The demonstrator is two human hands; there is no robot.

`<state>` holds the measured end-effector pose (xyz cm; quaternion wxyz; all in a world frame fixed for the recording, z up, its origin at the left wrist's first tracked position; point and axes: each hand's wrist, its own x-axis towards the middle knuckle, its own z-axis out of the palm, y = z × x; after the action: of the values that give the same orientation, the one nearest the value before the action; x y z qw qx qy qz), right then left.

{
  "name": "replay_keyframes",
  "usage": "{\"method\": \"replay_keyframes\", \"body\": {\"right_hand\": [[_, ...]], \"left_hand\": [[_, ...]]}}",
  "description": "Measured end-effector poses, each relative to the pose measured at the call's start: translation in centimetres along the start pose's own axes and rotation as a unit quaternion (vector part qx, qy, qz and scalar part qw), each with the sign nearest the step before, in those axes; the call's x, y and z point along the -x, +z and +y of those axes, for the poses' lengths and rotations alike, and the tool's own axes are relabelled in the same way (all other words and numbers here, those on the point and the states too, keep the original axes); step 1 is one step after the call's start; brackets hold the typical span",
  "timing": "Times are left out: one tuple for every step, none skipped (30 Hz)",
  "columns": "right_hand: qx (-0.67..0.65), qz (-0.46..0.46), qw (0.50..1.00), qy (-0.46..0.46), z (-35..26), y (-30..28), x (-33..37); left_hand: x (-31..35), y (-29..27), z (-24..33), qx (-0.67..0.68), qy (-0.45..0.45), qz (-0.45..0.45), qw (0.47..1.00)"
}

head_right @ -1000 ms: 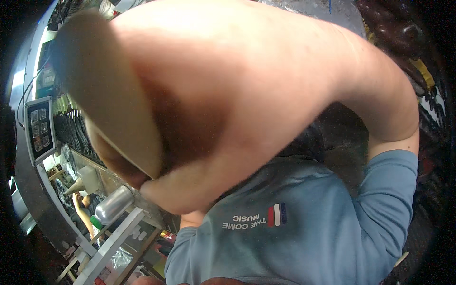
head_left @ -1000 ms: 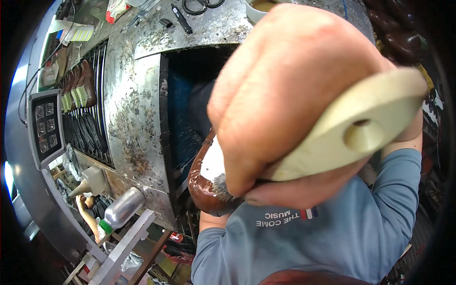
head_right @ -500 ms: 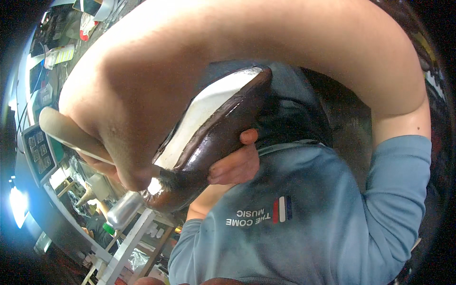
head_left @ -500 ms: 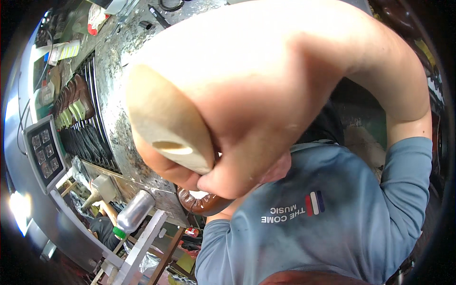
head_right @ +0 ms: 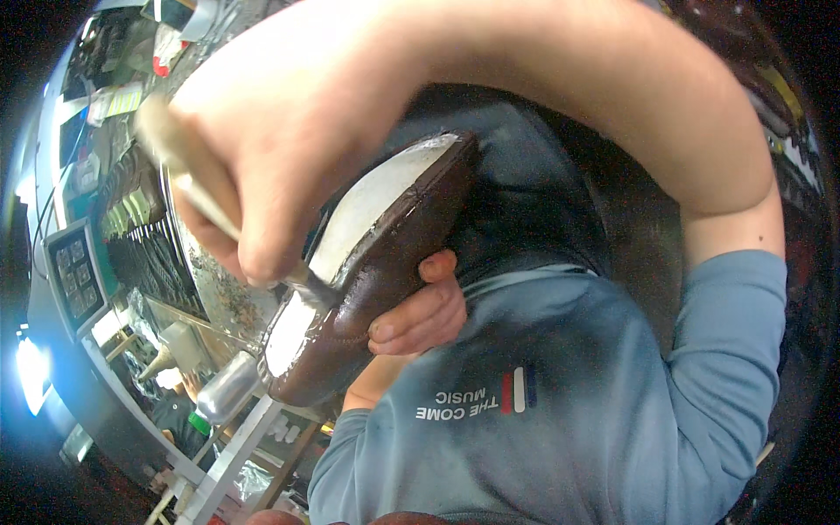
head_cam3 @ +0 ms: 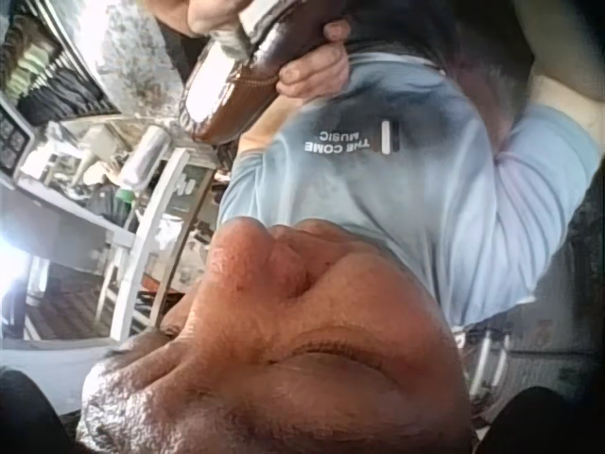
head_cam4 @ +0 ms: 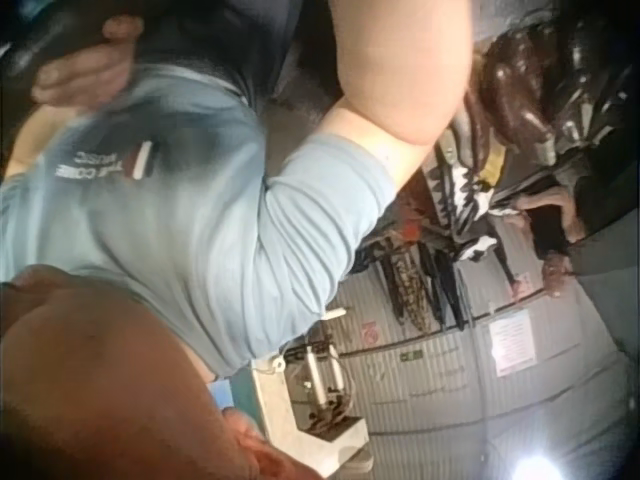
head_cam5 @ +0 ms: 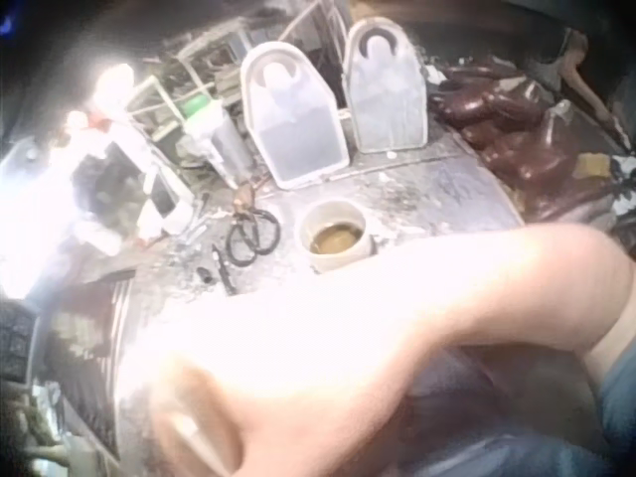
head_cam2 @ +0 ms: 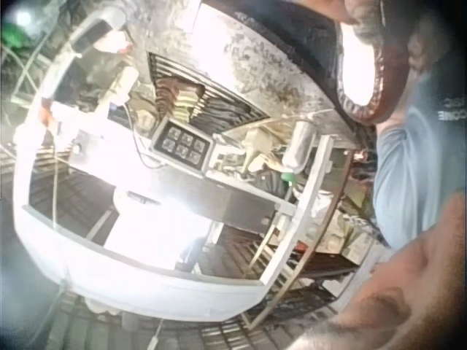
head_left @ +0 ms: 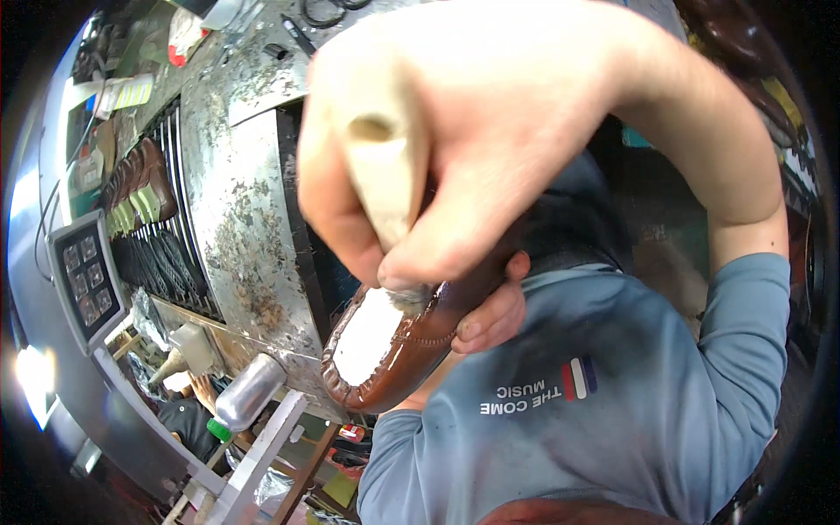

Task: The person repeatedly applies a brown liquid to the upper surface of a brown shoe using a paintbrush. They dip the brush into a small cup on the workbench, then brush the shoe's toe and vamp areas, rotating the shoe to cover different sections.

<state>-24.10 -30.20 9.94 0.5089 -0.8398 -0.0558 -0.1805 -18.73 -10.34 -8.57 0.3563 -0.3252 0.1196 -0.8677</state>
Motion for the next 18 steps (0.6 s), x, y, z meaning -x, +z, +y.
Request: {"method": "replay_keyframes", "body": {"right_hand": [[0.005, 0.005, 1.000, 0.006, 0.0, -0.2, 0.2], [0.005, 0.012, 1.000, 0.013, 0.1, -0.4, 0.4], [-0.003, 0.016, 1.000, 0.011, -0.1, -0.5, 0.4], [-0.017, 0.031, 0.999, 0.021, -0.1, -1.1, 0.7], [-0.028, 0.049, 0.998, 0.036, 0.2, -1.6, 1.2], [-0.044, 0.073, 0.994, 0.062, 0.3, -1.9, 2.2], [-0.081, 0.108, 0.989, 0.064, 1.2, -2.1, 3.4], [-0.128, 0.133, 0.981, 0.060, 2.1, -2.1, 4.0], [-0.130, 0.134, 0.981, 0.058, 2.5, -2.3, 4.5], [-0.128, 0.139, 0.980, 0.062, 2.8, -2.6, 5.2], [-0.111, 0.151, 0.982, 0.029, 3.4, -2.7, 5.7], [-0.092, 0.162, 0.983, -0.002, 3.9, -2.7, 6.0], [-0.109, 0.163, 0.980, 0.010, 4.0, -2.7, 6.5], [-0.126, 0.167, 0.978, 0.025, 4.1, -2.8, 7.1], [-0.132, 0.167, 0.977, 0.027, 4.2, -2.9, 7.6], [-0.138, 0.184, 0.972, 0.036, 4.2, -2.9, 7.8], [-0.149, 0.217, 0.962, 0.069, 3.5, -2.5, 7.6], [-0.164, 0.249, 0.949, 0.099, 2.9, -2.4, 7.3]], "left_hand": [[0.7, 0.3, 0.2, -0.017, 0.026, 0.010, 0.999], [1.5, 0.9, 0.2, -0.043, 0.074, 0.044, 0.995], [2.3, 2.3, -0.2, -0.085, 0.136, 0.089, 0.983], [2.8, 4.3, -0.9, -0.136, 0.202, 0.148, 0.959], [3.1, 6.8, -1.5, -0.204, 0.274, 0.257, 0.904], [3.9, 8.0, -1.4, -0.275, 0.327, 0.289, 0.856], [4.5, 9.3, -1.2, -0.350, 0.374, 0.334, 0.791], [5.5, 10.7, -1.6, -0.415, 0.423, 0.386, 0.707], [5.8, 12.2, -1.5, -0.457, 0.463, 0.395, 0.649], [6.2, 13.7, -1.2, -0.492, 0.495, 0.402, 0.593], [8.2, 15.5, -0.8, -0.535, 0.460, 0.415, 0.575], [10.4, 17.5, -0.3, -0.575, 0.423, 0.426, 0.556], [10.9, 20.1, 0.1, -0.600, 0.382, 0.497, 0.497], [11.0, 22.6, 0.4, -0.619, 0.334, 0.563, 0.435], [11.0, 24.8, 0.9, -0.647, 0.294, 0.590, 0.384], [11.0, 26.7, 1.8, -0.671, 0.251, 0.614, 0.331], [11.3, 28.1, 3.1, -0.699, 0.234, 0.615, 0.280], [11.5, 29.8, 3.9, -0.723, 0.214, 0.617, 0.225]]}}
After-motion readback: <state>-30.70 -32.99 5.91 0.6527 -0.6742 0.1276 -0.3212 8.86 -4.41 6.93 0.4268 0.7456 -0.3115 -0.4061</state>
